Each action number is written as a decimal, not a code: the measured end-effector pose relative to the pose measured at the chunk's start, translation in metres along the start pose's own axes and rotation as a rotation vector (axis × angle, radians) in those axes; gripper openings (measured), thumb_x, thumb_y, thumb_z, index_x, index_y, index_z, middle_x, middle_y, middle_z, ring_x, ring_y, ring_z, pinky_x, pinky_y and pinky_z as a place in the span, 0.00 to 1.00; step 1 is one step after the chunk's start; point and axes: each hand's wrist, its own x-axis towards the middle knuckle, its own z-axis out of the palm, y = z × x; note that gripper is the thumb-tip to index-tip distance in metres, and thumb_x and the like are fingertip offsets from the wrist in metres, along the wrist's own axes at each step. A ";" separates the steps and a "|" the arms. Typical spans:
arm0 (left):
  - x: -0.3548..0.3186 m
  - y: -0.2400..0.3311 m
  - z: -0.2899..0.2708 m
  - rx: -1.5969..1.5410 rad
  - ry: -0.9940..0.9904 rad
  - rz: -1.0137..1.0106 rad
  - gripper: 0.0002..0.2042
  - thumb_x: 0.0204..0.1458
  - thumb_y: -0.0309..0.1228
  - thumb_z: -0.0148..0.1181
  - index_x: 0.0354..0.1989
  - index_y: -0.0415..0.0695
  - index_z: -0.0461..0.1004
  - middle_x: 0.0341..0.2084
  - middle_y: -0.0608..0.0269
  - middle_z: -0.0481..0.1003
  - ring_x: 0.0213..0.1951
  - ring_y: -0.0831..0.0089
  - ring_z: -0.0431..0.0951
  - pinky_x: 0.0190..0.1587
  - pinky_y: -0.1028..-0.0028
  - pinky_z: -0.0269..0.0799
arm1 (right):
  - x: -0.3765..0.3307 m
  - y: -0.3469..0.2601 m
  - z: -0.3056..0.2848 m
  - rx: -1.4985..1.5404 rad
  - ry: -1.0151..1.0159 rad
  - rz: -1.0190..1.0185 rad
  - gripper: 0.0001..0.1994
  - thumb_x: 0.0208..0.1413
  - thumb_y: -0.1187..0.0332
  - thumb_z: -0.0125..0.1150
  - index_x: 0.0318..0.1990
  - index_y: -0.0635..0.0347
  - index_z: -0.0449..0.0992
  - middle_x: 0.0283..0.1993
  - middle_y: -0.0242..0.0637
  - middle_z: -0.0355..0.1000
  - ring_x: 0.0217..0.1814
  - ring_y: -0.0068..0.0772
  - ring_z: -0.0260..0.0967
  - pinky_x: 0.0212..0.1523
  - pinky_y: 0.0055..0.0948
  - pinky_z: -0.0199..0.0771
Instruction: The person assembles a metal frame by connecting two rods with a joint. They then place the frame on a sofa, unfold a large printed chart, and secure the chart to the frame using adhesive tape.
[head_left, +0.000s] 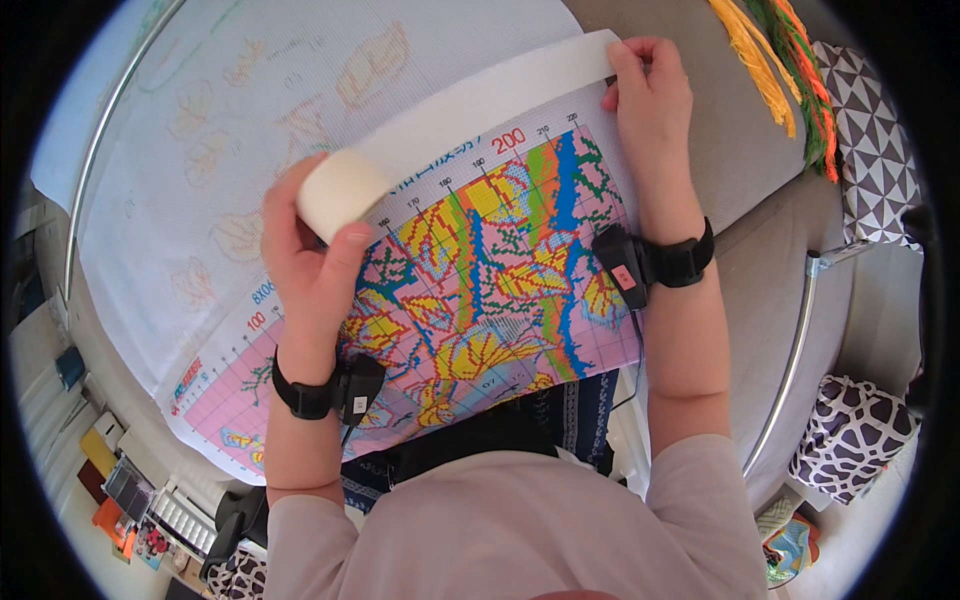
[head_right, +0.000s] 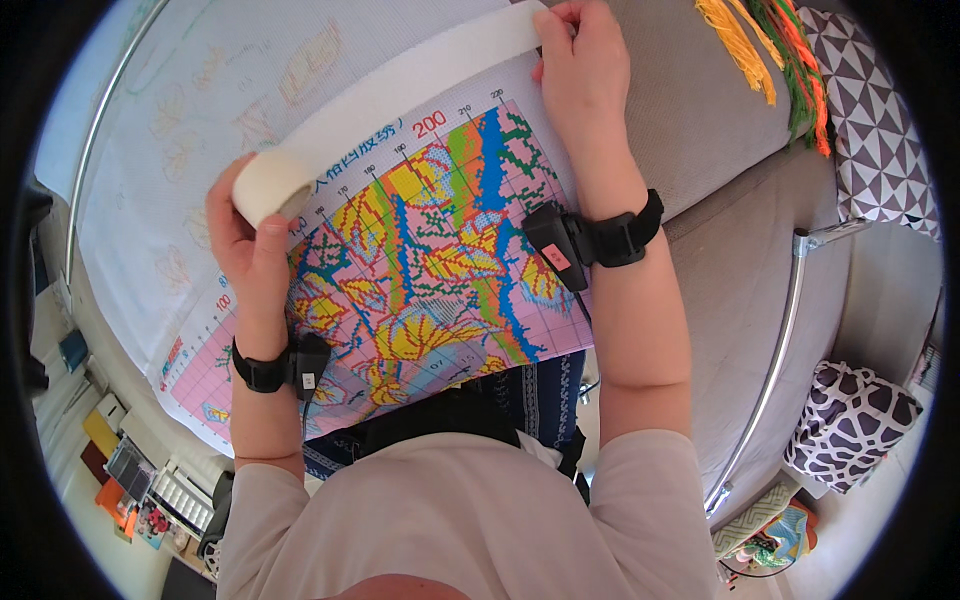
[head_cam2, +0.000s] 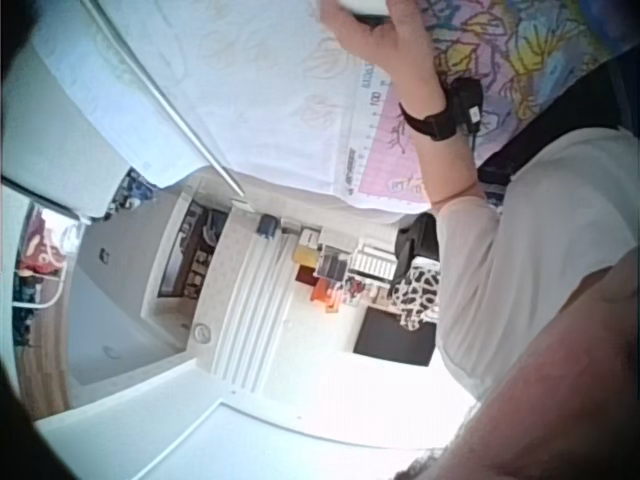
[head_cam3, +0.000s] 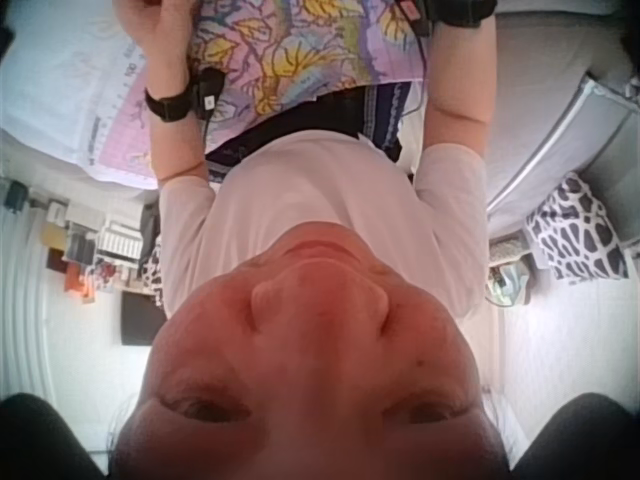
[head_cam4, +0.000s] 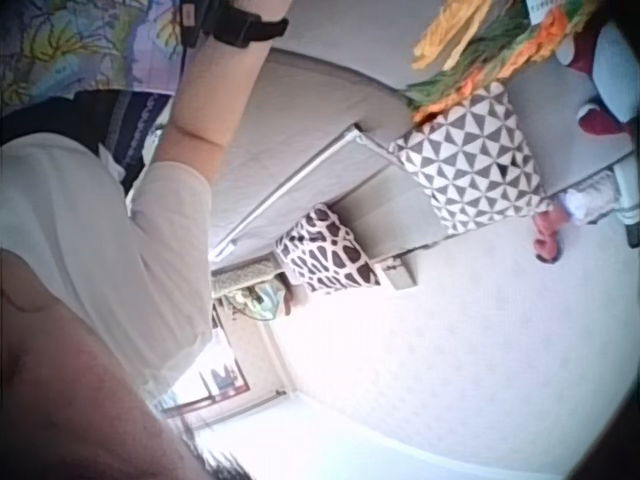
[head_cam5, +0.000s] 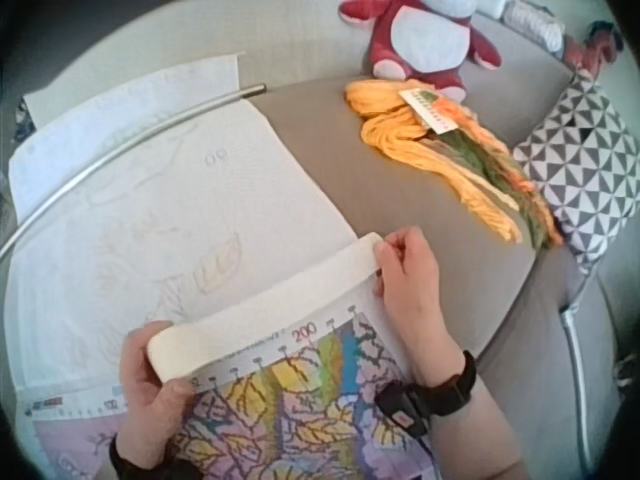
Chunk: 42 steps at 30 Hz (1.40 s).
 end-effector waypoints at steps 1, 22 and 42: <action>0.000 -0.001 0.000 -0.001 0.031 0.047 0.27 0.52 0.37 0.60 0.58 0.40 0.59 0.45 0.59 0.68 0.43 0.74 0.72 0.39 0.77 0.72 | 0.001 -0.001 0.000 -0.002 0.006 -0.008 0.08 0.57 0.66 0.54 0.34 0.63 0.69 0.24 0.32 0.67 0.22 0.21 0.64 0.24 0.22 0.64; -0.007 -0.012 -0.005 0.268 0.107 0.314 0.28 0.36 0.33 0.75 0.46 0.39 0.70 0.35 0.58 0.74 0.34 0.72 0.75 0.35 0.76 0.72 | 0.023 0.007 -0.006 -0.277 0.126 -0.381 0.06 0.51 0.72 0.56 0.30 0.65 0.67 0.31 0.47 0.66 0.34 0.44 0.66 0.36 0.36 0.67; 0.002 -0.007 -0.003 0.458 0.103 0.474 0.26 0.33 0.33 0.76 0.44 0.42 0.73 0.26 0.58 0.74 0.24 0.68 0.74 0.26 0.75 0.69 | 0.013 -0.005 -0.008 -0.341 0.066 -0.384 0.08 0.49 0.73 0.59 0.30 0.64 0.65 0.31 0.47 0.65 0.33 0.46 0.65 0.34 0.36 0.66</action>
